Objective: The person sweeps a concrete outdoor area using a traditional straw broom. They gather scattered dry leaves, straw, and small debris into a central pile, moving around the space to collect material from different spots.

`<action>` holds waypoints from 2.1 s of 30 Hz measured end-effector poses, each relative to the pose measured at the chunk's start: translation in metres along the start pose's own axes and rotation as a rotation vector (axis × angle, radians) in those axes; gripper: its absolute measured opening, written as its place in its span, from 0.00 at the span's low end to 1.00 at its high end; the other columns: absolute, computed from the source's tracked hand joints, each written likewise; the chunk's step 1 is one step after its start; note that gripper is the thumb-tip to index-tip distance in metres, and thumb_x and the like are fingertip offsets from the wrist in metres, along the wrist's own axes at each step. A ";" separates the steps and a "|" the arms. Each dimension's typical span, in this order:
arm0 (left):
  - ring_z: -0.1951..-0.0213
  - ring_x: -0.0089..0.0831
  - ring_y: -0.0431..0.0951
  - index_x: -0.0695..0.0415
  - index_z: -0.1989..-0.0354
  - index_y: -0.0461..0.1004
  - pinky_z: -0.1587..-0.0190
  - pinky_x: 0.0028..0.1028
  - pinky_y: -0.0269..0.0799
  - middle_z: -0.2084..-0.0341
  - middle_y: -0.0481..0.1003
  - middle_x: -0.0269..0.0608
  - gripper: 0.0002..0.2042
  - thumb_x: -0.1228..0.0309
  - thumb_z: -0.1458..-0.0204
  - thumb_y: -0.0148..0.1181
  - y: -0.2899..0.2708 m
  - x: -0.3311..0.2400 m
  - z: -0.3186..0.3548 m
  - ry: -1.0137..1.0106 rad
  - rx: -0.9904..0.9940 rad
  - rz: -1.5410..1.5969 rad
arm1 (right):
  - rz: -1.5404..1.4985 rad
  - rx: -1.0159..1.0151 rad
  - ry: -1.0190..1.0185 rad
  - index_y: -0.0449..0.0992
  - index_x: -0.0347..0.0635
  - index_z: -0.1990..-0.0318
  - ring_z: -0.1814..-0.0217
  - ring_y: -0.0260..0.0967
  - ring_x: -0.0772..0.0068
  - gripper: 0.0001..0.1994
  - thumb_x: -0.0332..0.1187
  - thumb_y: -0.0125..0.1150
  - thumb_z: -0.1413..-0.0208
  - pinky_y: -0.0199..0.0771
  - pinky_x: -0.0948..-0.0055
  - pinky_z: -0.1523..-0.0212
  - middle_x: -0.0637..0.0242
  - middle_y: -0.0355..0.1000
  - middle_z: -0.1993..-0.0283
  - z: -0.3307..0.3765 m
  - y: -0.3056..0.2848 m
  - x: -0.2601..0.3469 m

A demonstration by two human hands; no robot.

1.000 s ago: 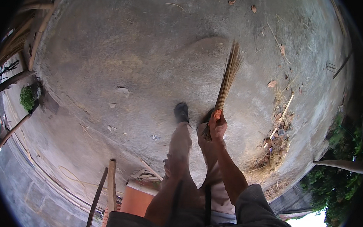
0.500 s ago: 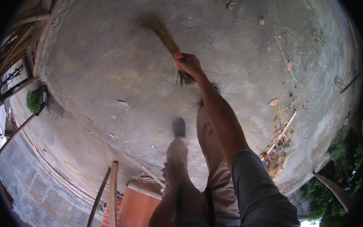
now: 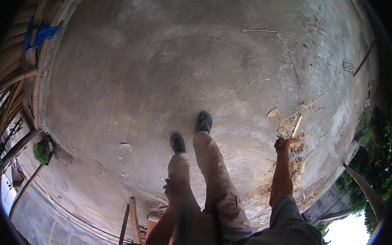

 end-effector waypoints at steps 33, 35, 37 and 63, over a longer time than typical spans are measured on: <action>0.55 0.59 0.77 0.58 0.40 0.67 0.55 0.52 0.75 0.55 0.72 0.57 0.29 0.51 0.46 0.56 -0.161 -0.095 -0.137 0.388 0.118 -0.235 | 0.755 0.789 -0.803 0.72 0.40 0.41 0.64 0.80 0.55 0.22 0.39 0.60 0.40 0.74 0.62 0.66 0.45 0.75 0.68 0.346 0.357 -0.213; 0.55 0.58 0.78 0.58 0.41 0.67 0.56 0.51 0.76 0.56 0.72 0.57 0.29 0.51 0.46 0.56 -0.161 -0.105 -0.130 0.431 0.094 -0.248 | 0.891 0.781 -0.747 0.72 0.42 0.42 0.62 0.80 0.52 0.21 0.40 0.61 0.40 0.74 0.62 0.66 0.45 0.75 0.68 0.333 0.353 -0.218; 0.56 0.57 0.78 0.58 0.41 0.67 0.57 0.50 0.76 0.56 0.71 0.56 0.29 0.51 0.46 0.56 -0.164 -0.110 -0.127 0.405 0.108 -0.281 | 0.997 0.656 -0.624 0.74 0.40 0.45 0.69 0.72 0.74 0.19 0.39 0.61 0.40 0.74 0.69 0.66 0.55 0.76 0.69 0.314 0.333 -0.217; 0.60 0.59 0.79 0.59 0.43 0.64 0.61 0.50 0.79 0.58 0.72 0.58 0.26 0.57 0.46 0.58 -0.090 -0.128 -0.055 0.576 -0.092 -0.531 | 0.438 -0.291 -0.230 0.77 0.42 0.71 0.78 0.67 0.77 0.11 0.38 0.61 0.43 0.69 0.72 0.75 0.71 0.69 0.78 0.003 -0.196 -0.077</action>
Point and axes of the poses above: each hand's wrist, its own z-axis away from the middle knuckle, its own y-axis out of the palm, x = y × z, the point moved 5 cm from there along -z, towards the middle knuckle
